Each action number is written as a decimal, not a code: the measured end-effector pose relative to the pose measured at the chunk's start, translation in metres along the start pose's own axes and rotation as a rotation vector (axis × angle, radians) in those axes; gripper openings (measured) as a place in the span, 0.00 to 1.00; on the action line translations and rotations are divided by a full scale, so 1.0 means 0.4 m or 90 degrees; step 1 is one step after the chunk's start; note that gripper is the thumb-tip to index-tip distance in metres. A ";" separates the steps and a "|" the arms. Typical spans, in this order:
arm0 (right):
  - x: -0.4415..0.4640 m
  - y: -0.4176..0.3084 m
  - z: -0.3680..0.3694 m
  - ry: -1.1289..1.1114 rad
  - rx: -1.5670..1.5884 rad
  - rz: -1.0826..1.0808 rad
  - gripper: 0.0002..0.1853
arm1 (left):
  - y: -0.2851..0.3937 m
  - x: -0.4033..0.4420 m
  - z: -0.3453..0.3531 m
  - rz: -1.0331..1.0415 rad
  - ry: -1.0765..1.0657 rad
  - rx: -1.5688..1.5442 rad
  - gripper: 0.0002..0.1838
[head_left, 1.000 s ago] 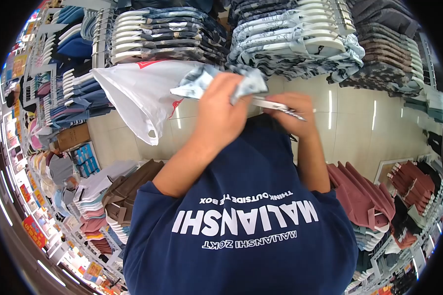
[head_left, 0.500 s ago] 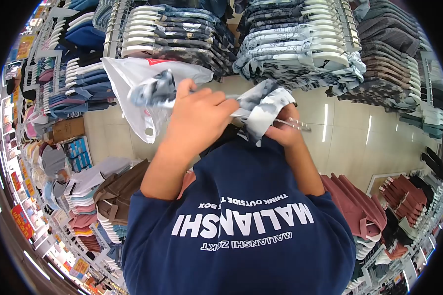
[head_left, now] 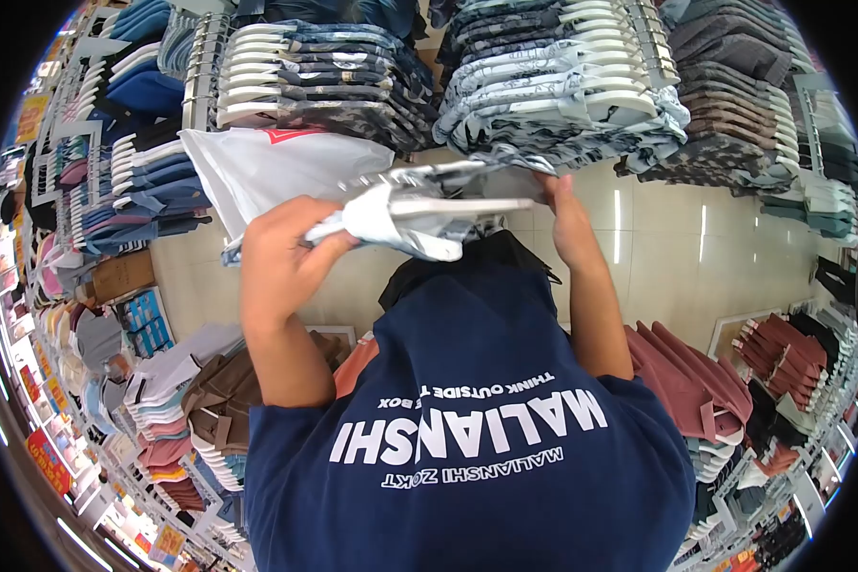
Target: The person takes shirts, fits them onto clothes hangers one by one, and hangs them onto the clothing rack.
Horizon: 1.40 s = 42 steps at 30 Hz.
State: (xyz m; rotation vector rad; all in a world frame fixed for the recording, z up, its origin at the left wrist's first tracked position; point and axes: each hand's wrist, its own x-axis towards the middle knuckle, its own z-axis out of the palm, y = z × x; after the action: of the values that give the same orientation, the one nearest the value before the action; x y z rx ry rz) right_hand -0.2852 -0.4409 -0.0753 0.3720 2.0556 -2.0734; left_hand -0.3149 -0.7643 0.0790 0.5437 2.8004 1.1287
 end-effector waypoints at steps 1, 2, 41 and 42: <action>-0.006 -0.001 0.016 0.007 -0.002 0.004 0.34 | 0.000 -0.002 0.000 -0.018 0.036 0.002 0.11; -0.005 -0.001 0.033 -0.020 0.042 -0.021 0.33 | 0.004 -0.006 0.002 -0.052 0.062 -0.004 0.10; 0.006 -0.097 -0.123 0.117 -0.299 -0.363 0.19 | 0.033 0.184 0.269 0.120 -0.078 -0.031 0.07; 0.008 -0.098 -0.166 0.126 -0.301 -0.365 0.19 | 0.026 0.198 0.285 0.118 -0.082 -0.001 0.08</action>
State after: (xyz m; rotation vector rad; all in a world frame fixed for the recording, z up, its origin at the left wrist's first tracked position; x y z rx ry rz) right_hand -0.2980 -0.3737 -0.0391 -0.1140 2.9447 -1.7498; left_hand -0.3633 -0.6545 0.0081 0.8589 2.6835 1.0839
